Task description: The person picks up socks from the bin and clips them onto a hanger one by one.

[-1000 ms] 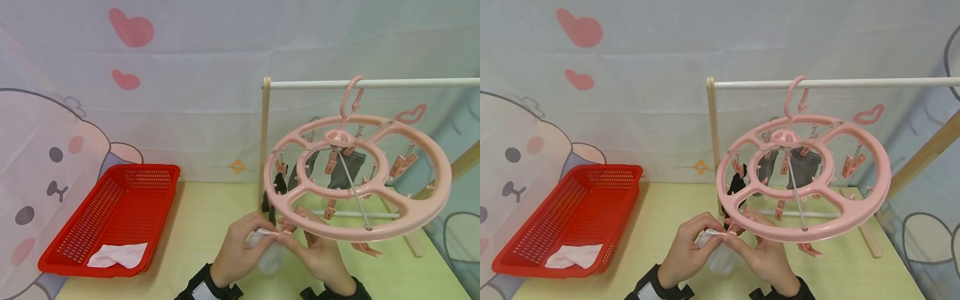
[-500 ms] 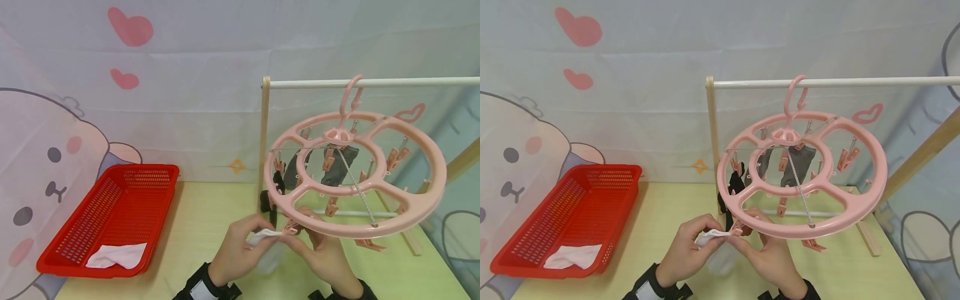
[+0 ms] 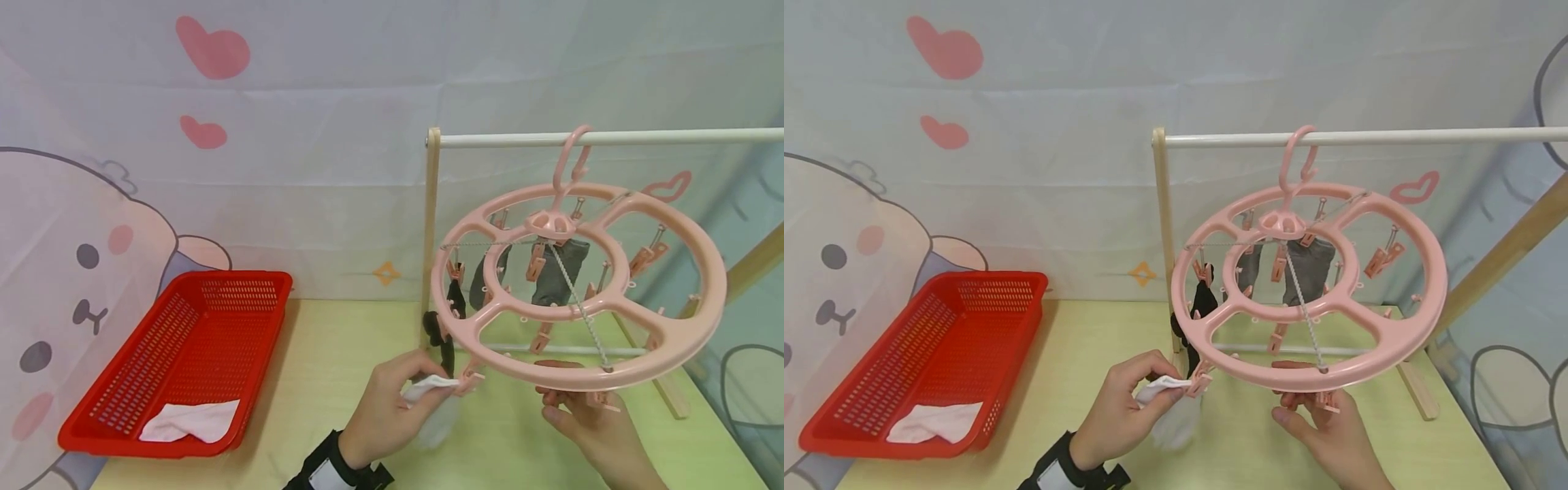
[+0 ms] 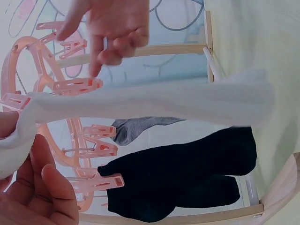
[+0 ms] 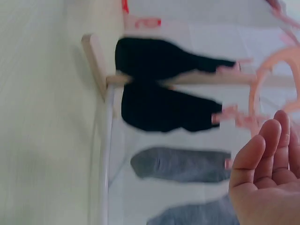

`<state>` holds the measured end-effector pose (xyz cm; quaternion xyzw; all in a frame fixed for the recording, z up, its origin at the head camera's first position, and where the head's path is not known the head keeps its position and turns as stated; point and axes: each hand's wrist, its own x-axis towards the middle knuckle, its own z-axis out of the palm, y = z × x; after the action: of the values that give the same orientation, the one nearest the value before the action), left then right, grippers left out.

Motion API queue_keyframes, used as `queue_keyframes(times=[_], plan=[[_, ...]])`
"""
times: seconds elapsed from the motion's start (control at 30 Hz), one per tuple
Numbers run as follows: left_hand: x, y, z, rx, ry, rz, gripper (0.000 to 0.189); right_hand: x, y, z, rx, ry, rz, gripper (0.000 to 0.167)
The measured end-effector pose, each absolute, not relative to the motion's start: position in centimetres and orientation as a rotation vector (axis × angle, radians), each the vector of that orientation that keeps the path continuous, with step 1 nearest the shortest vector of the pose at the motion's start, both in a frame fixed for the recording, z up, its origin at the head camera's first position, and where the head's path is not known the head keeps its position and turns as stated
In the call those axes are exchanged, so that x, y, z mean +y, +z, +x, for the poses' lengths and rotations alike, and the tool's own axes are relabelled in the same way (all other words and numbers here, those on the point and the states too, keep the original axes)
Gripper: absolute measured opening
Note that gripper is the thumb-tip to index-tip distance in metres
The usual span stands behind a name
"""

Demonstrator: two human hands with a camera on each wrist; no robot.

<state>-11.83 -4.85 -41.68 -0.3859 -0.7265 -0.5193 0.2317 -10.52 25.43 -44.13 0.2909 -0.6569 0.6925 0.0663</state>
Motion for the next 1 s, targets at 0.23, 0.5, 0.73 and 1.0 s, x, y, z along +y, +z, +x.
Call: queue_keyframes(times=[0.23, 0.5, 0.73, 1.0], plan=[[-5.0, -41.4, -11.6, -2.014, -1.429, -1.047, 0.007, 28.9, -42.4, -9.2, -1.990, 2.132, 0.767, 0.051], [-5.2, -41.5, -11.5, -2.050, -1.432, -1.043, 0.010, 28.8, -40.0, -8.4, -2.095, 1.972, 0.710, 0.045], [-5.3, -41.7, -11.7, -2.070, -1.412, -1.046, 0.011, 27.9, -39.4, -8.1, -2.143, 1.823, 0.751, 0.045], [-5.4, -42.0, -11.9, -2.106, -1.385, -1.048, 0.010, 27.0, -40.1, -8.6, -1.887, 1.935, 1.027, 0.045]])
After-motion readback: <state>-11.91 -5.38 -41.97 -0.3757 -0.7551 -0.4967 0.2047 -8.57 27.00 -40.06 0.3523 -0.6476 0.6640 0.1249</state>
